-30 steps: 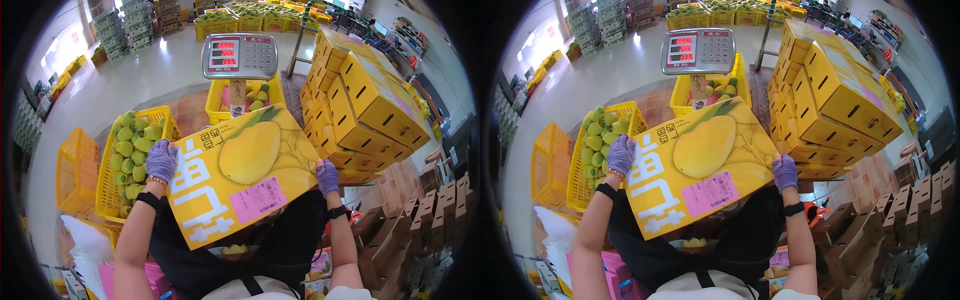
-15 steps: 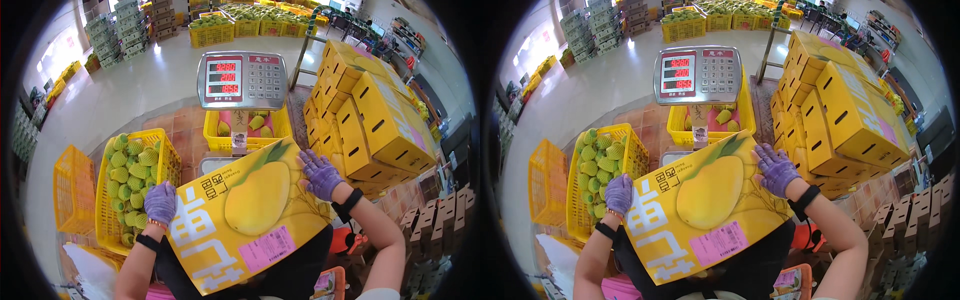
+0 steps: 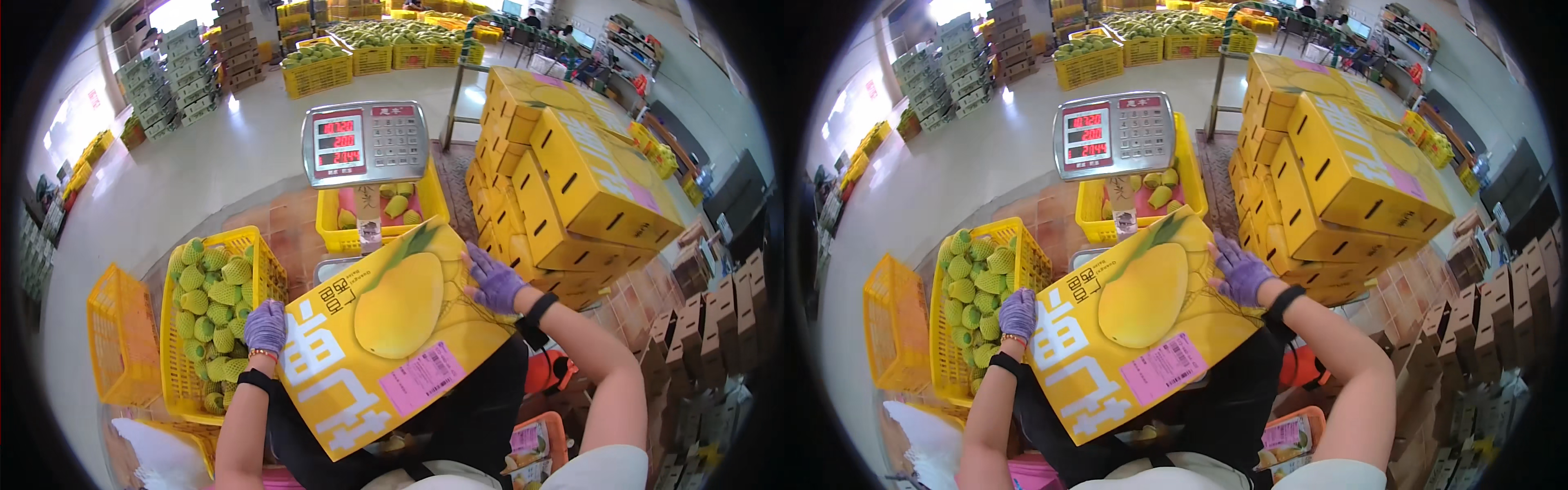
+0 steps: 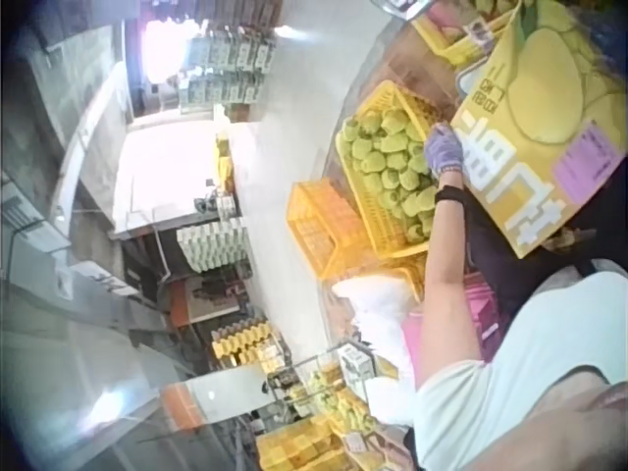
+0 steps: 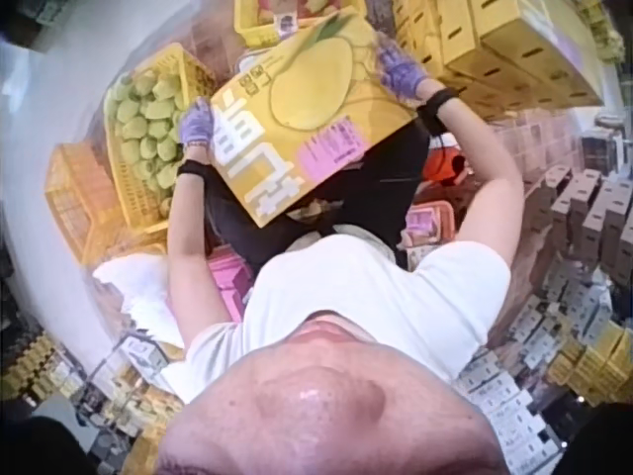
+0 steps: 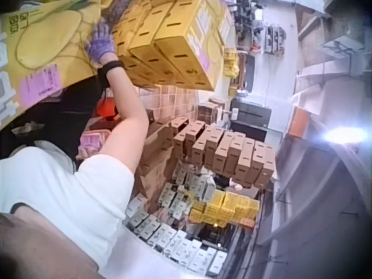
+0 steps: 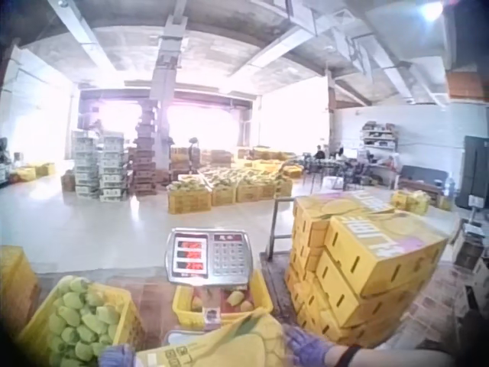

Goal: Packing mangoes into boxes and weighing them in a produce shop.

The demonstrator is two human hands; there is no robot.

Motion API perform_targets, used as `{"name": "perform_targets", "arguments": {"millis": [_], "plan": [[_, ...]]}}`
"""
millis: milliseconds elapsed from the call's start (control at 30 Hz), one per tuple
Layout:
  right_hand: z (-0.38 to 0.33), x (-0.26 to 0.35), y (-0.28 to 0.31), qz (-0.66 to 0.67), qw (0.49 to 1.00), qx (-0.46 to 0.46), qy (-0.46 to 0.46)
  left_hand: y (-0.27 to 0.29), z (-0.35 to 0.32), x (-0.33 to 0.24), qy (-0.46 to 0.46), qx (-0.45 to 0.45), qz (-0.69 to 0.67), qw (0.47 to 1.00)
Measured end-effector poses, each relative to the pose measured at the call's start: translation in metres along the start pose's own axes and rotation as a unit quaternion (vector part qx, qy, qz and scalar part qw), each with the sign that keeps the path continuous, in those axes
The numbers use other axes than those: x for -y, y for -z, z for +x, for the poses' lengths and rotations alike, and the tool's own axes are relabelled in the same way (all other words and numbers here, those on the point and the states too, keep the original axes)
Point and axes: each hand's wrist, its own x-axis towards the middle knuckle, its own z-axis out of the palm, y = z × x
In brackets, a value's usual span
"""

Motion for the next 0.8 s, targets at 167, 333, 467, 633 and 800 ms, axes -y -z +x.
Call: {"name": "perform_targets", "arguments": {"millis": [167,333,467,633,800], "plan": [[-0.063,0.014,-0.019,0.087,0.985,-0.137,-0.05,-0.002,0.003,0.001,0.008,0.014,-0.001,1.0],[-0.044,0.032,-0.027,0.185,0.92,-0.193,-0.286,-0.011,0.006,0.011,-0.064,-0.024,0.054,0.996],[-0.051,0.026,-0.049,0.234,0.892,-0.188,-0.338,-0.027,0.013,0.03,-0.04,-0.022,-0.048,0.998],[-0.053,0.007,-0.114,0.646,0.527,-0.443,-0.329,-0.036,0.006,0.063,0.16,0.105,-0.626,0.756],[-0.063,-0.023,-0.166,0.895,0.215,-0.245,-0.304,-0.05,-0.034,0.074,0.193,0.333,-0.818,0.426]]}}
